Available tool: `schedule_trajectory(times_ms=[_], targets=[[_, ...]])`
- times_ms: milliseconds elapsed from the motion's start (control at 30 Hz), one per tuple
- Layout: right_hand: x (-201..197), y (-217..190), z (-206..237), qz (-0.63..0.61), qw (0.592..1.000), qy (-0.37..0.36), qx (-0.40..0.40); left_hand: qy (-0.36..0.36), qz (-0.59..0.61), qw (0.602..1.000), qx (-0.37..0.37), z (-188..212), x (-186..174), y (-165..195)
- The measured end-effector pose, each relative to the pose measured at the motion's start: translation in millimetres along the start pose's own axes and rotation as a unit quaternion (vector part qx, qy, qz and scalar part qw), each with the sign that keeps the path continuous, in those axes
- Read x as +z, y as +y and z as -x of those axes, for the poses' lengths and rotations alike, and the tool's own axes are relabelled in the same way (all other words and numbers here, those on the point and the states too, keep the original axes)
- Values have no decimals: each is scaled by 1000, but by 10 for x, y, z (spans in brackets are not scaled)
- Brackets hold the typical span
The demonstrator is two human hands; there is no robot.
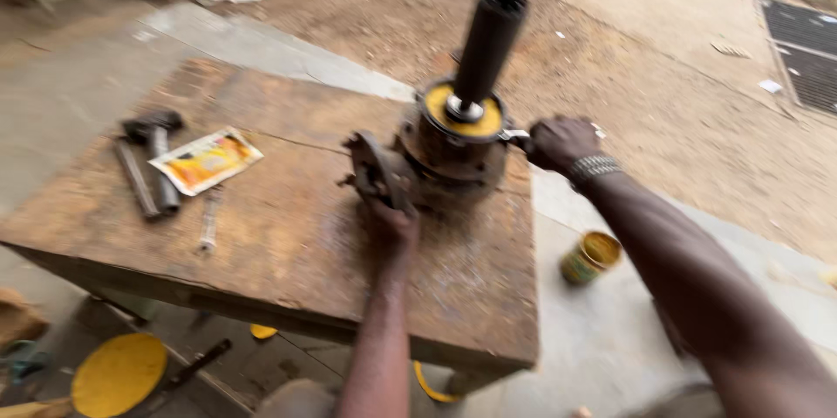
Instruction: The person tightens bolts on a pump/motor housing mounted on a wooden workbench, using a spanner wrench by hand while steadying the housing with the other hand. They reposition around the housing to reach different bolts and occasionally set the wrench down and pick up another one.
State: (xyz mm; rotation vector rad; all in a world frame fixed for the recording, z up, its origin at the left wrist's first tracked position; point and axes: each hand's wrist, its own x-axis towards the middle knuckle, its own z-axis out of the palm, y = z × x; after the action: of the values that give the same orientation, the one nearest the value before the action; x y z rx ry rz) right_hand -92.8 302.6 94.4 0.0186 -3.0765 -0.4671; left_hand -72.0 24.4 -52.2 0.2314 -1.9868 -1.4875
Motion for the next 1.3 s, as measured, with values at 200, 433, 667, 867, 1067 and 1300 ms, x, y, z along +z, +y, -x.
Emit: schedule_trajectory(times_ms=[200, 433, 667, 867, 1067, 1300], targets=[[-154, -61, 54, -45, 995, -82, 44, -11, 83, 993, 82, -225, -34, 32], [-209, -141, 352, -51, 995, -72, 37, -84, 137, 985, 63, -682, 128, -72], [-36, -158, 470, -98, 993, -39, 47, -144, 164, 973, 76, -1025, 438, -139], [112, -54, 354, -119, 991, 46, 39, -125, 51, 990, 28, -656, 189, -52], [354, 159, -109, -96, 992, 80, -31, -62, 17, 997, -37, 384, -175, 303], [529, 280, -609, -116, 955, 197, -191, -23, -47, 995, 82, 1195, -93, 583]])
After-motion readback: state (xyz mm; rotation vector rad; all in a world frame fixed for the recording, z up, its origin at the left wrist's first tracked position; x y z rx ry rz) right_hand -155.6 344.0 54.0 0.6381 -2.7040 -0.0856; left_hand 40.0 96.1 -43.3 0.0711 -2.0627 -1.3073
